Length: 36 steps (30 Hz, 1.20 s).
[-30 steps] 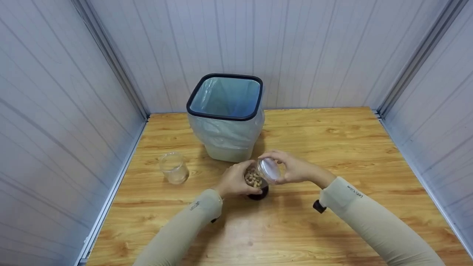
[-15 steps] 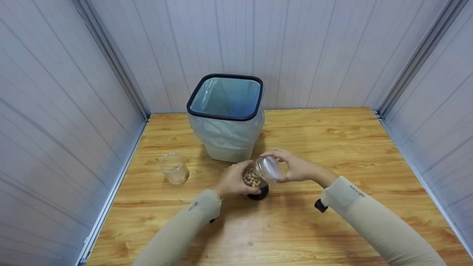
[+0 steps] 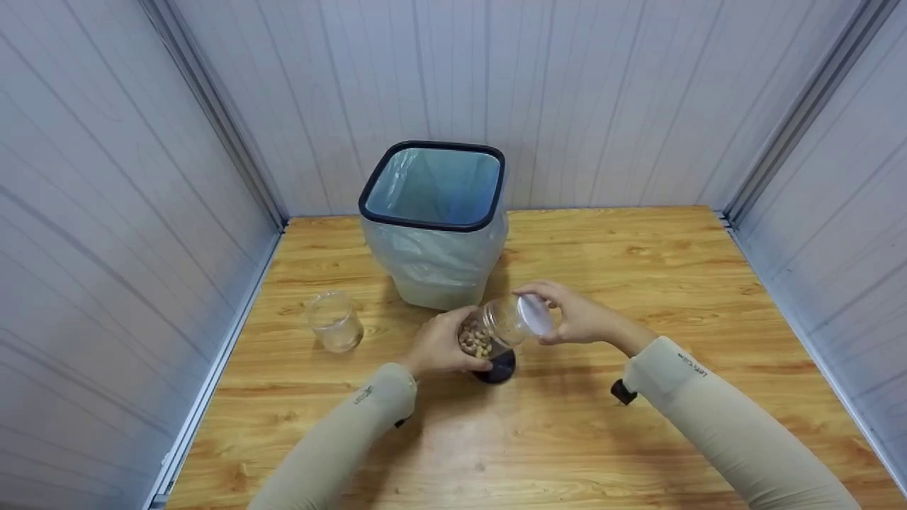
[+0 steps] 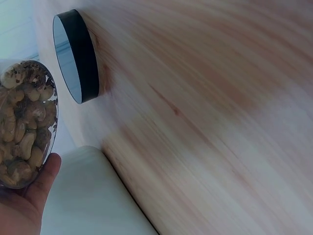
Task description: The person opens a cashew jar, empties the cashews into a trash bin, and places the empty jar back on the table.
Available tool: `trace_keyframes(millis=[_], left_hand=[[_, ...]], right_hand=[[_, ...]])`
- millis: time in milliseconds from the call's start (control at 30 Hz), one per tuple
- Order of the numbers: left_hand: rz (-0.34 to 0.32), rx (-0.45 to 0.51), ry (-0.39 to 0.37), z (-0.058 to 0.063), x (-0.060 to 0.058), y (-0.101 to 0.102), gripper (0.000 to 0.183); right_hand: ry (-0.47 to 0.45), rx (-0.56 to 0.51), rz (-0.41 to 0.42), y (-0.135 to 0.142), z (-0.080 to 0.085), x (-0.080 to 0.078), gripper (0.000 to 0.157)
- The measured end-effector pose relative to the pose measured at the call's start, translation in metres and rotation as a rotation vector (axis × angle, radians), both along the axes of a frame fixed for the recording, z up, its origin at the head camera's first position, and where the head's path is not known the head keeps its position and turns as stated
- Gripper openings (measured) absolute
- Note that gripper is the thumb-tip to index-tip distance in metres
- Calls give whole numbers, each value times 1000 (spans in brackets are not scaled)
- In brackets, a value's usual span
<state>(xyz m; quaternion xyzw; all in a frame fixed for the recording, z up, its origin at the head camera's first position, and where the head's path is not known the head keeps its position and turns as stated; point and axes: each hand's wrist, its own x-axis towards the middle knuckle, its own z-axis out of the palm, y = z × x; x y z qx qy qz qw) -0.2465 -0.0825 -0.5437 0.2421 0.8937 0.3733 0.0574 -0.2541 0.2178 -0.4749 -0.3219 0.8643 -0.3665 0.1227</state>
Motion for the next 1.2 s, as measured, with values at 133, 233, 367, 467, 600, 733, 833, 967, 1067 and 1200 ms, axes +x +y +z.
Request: trace_keyframes(millis=[133,233,367,467,600,733,833,967,1067,1200], left_hand=[[1,-6,3,0,0,-3,98],[3,-5,0,0,-1,-5,99],[-1,6,-4,0,-1,-7,98],[3,5,-1,0,-2,-9,99],[12,2,7,1,-2,-12,99],[14,4,6,3,-1,-14,99],[13,5,8,3,-1,-16,99],[9,5,12,5,0,-18,96],[9,5,9,6,-1,-20,95],[10,18,3,8,-1,-23,96]], right_hand=[[25,15,-37,4,-4,-3,88],[9,21,-67,8,-8,-5,89],[-4,53,-105,12,-12,-8,91],[10,91,-131,16,-15,-10,92],[33,132,-156,20,-21,-12,92],[58,163,-167,24,-27,-15,91],[66,183,-175,26,-33,-16,90],[70,196,-193,29,-39,-18,88],[95,210,-200,32,-46,-19,88],[84,216,-210,35,-55,-19,89]])
